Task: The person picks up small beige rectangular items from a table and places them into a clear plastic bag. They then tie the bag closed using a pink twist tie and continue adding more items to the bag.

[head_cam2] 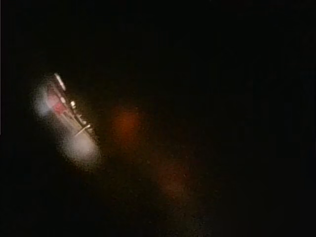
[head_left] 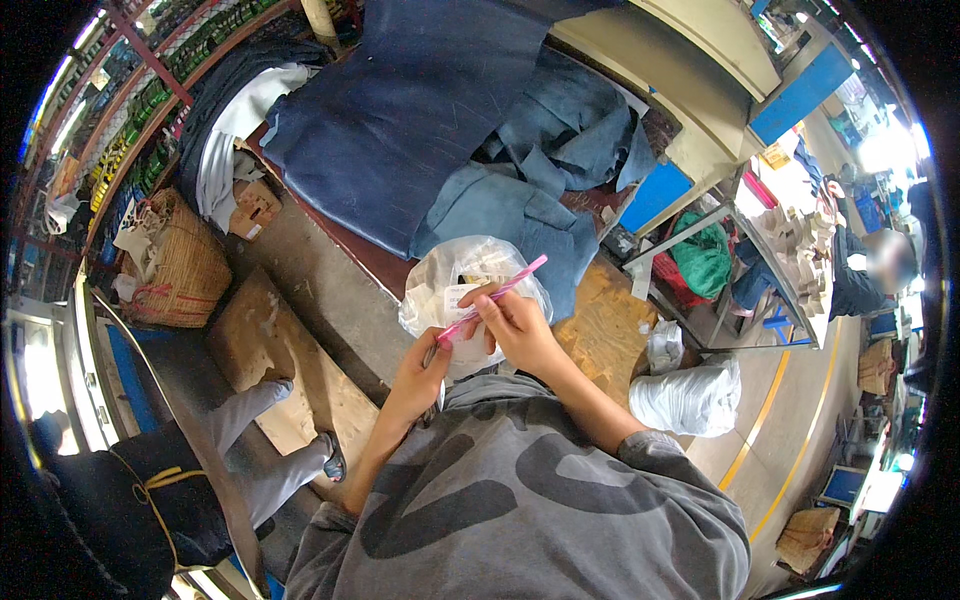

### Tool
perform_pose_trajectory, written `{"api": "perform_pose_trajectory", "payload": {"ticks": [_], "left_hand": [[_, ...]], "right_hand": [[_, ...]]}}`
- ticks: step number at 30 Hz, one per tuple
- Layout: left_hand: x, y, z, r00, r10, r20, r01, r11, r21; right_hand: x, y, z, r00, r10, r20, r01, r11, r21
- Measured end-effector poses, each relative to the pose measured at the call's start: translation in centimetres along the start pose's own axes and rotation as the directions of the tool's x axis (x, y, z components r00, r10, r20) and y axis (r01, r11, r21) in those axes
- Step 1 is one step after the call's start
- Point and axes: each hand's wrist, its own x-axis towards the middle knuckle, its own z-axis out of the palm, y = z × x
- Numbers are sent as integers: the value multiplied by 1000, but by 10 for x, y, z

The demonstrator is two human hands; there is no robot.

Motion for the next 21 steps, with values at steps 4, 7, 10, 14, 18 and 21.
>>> {"api": "perform_pose_trajectory", "payload": {"ticks": [4, 7, 10, 14, 18, 21], "left_hand": [[-5, -2, -5, 998, -46, 39, 53, 978, -201], [-8, -3, -7, 997, -20, 78, 33, 986, -162], [-10, -5, -7, 998, -23, 64, 21, 999, 28], [-8, -8, -9, 998, -37, 53, 34, 998, 49], [-4, -15, -3, 977, -212, 30, 213, 977, -31], [-4, -24, 14, 986, -147, -72, 127, 963, -237]], "right_hand": [[-1, 18, 6, 1000, 18, 4, -18, 997, 69], [-2, 31, 11, 986, 162, 28, -165, 971, 171], [2, 40, 26, 987, -134, -87, 134, 991, -10], [6, 41, 41, 982, -66, -179, 67, 998, -1], [9, 37, 46, 986, -98, -136, 71, 979, -189], [13, 36, 44, 994, -69, -82, 49, 973, -225]]}}
